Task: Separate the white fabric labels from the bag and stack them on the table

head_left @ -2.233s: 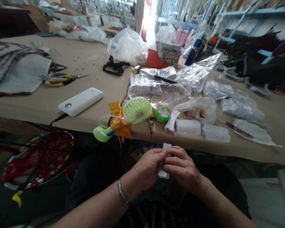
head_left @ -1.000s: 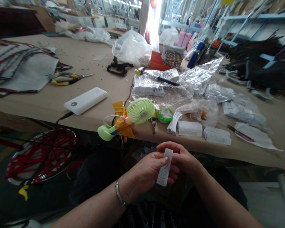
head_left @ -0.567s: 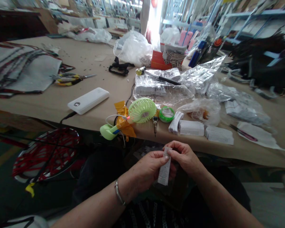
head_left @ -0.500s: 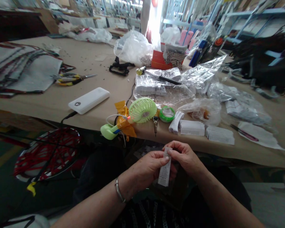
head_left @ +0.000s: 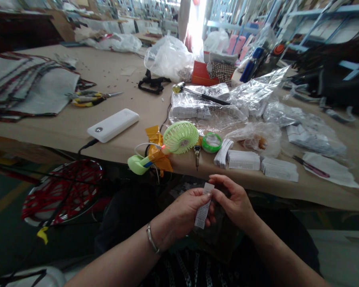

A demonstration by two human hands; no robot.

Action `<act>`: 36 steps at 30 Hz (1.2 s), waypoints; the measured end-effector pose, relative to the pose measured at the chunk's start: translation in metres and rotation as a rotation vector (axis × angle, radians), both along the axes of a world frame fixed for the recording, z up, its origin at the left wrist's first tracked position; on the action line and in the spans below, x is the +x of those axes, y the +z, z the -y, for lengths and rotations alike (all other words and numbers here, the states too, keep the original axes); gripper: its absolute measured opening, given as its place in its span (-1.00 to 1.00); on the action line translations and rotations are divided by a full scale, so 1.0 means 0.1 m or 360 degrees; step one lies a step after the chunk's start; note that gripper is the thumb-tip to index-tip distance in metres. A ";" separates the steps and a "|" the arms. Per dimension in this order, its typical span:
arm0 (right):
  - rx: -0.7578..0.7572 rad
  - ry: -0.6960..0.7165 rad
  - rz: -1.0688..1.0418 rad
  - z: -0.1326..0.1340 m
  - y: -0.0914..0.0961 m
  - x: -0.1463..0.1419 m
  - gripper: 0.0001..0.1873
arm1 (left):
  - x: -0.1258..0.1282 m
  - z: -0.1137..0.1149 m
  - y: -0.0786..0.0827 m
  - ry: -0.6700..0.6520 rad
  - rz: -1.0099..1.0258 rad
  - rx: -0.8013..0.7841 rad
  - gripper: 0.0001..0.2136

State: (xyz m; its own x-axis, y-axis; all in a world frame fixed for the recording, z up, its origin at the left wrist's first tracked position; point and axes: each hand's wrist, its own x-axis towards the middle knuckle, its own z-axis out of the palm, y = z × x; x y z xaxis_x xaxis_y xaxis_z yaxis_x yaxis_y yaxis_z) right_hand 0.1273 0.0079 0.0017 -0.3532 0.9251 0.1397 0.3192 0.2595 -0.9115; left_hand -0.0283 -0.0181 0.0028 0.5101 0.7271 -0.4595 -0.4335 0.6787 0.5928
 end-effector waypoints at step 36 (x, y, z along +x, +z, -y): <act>-0.0804 0.0096 -0.0524 -0.16 -0.01 -0.27 -0.82 | -0.05 -0.02 0.02 0.0246 -0.0522 0.0380 -0.79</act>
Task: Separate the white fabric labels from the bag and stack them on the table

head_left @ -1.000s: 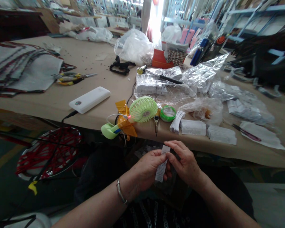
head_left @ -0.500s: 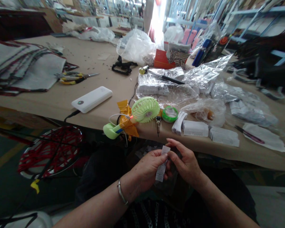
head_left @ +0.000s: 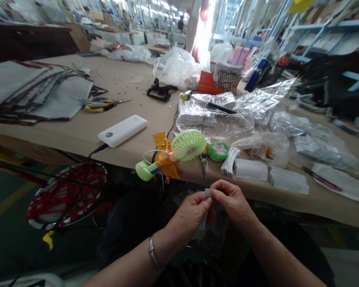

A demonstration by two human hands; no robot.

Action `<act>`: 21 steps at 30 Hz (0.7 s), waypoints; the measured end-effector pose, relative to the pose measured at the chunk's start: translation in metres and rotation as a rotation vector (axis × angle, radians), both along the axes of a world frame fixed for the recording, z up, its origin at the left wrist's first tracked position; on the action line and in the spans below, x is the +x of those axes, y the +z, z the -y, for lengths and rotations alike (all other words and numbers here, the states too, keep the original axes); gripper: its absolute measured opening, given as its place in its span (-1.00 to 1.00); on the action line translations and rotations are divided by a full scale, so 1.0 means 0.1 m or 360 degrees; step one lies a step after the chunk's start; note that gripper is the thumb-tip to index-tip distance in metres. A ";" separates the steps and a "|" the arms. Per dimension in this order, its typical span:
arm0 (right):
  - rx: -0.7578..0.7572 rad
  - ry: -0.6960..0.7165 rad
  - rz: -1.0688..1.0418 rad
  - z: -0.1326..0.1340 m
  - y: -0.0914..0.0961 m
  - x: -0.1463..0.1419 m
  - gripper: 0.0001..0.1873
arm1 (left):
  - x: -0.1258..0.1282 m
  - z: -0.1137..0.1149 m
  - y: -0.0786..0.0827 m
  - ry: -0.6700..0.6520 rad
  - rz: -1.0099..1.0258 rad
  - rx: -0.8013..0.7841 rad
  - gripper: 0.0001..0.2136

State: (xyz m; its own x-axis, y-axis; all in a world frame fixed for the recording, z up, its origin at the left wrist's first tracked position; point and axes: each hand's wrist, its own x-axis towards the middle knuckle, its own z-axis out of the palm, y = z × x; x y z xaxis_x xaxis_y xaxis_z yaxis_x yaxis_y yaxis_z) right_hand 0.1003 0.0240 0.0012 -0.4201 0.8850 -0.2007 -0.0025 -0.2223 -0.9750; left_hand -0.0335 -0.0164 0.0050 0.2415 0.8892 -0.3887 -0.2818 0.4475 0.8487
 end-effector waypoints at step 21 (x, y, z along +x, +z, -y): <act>0.0761 -0.0204 0.0524 -0.18 -0.02 -0.14 -0.88 | -0.20 -0.22 -0.06 0.0345 -0.1055 0.0829 -0.83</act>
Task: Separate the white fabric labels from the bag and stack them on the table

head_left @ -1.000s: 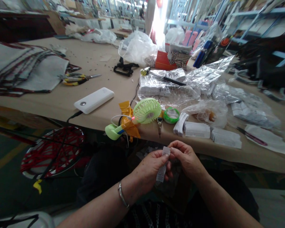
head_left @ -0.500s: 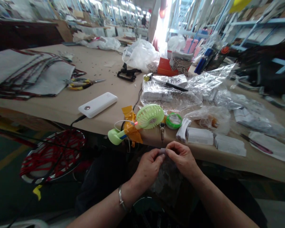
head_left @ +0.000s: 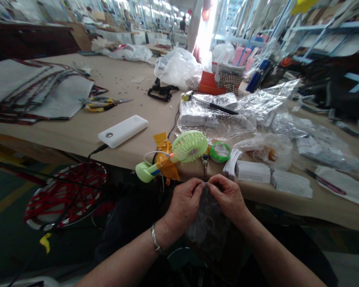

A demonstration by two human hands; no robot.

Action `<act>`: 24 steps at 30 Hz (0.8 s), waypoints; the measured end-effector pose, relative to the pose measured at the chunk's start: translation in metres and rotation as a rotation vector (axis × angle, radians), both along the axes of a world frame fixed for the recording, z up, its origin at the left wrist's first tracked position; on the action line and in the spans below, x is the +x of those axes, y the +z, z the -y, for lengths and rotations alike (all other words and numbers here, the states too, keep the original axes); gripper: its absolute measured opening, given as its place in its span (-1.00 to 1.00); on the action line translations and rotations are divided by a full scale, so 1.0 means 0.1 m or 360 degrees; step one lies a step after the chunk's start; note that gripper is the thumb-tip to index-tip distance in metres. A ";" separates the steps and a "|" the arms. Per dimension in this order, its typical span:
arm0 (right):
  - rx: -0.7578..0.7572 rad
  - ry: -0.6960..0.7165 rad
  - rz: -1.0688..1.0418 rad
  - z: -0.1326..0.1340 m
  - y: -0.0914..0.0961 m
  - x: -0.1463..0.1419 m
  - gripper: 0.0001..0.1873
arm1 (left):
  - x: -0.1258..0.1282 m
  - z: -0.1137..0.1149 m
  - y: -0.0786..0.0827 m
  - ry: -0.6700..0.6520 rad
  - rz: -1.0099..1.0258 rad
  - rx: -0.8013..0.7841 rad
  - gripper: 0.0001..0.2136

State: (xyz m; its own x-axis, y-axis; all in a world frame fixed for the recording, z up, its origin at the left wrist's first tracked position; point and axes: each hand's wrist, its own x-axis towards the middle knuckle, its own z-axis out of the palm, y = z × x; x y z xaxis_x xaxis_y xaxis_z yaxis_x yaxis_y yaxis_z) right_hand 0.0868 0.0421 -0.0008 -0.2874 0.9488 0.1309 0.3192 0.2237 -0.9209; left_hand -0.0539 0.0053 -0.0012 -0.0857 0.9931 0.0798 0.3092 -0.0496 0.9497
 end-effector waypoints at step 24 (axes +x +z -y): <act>0.0142 -0.0022 0.0076 0.03 -0.01 0.00 -0.86 | 0.00 -0.03 -0.01 0.0020 -0.0081 0.0069 -0.81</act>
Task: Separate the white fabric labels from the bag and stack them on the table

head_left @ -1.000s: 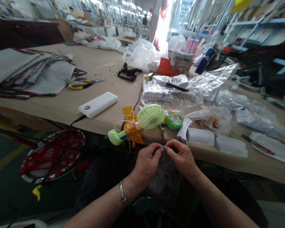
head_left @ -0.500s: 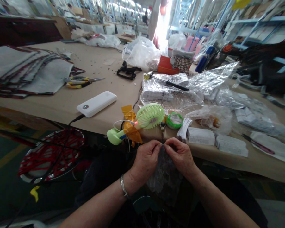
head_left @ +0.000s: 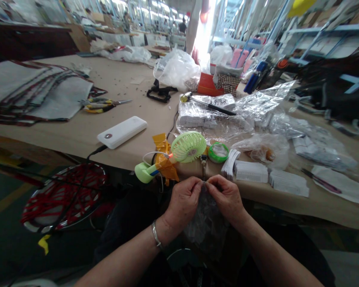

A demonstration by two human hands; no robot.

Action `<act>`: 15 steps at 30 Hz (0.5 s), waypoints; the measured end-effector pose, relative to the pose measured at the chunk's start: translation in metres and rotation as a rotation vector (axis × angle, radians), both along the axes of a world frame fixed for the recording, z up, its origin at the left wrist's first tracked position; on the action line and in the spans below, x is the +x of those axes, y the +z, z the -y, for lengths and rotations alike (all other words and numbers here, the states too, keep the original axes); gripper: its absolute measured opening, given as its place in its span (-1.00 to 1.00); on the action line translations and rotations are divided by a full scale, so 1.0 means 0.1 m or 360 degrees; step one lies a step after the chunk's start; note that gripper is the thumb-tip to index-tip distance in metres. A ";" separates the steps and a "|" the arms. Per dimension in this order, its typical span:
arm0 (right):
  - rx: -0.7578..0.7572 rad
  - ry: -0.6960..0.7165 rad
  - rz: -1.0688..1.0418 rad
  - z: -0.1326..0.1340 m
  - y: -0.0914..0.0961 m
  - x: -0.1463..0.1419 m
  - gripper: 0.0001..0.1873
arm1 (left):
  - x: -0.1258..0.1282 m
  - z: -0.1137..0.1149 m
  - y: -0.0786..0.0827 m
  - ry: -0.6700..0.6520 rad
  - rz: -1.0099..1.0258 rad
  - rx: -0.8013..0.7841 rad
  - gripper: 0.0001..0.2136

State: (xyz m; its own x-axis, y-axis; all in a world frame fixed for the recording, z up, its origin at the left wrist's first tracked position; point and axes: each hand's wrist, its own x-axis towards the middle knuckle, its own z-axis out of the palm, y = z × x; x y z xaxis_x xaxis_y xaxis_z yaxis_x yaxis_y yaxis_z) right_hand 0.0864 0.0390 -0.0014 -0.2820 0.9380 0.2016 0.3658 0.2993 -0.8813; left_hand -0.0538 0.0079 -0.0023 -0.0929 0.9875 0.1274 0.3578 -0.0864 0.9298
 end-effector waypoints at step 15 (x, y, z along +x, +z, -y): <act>0.1074 -0.0455 0.1031 -0.13 0.06 0.68 -0.73 | -0.09 0.14 -0.36 -0.0006 -0.0090 -0.0170 -0.83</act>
State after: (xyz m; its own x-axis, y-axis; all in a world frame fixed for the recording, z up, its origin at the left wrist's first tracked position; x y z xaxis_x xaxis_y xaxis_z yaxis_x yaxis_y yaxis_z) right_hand 0.1541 0.0520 0.0042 -0.3071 0.7328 0.6072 0.8561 0.4915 -0.1601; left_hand -0.0625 -0.0065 -0.0385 -0.0851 0.9960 0.0263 0.4096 0.0109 0.9122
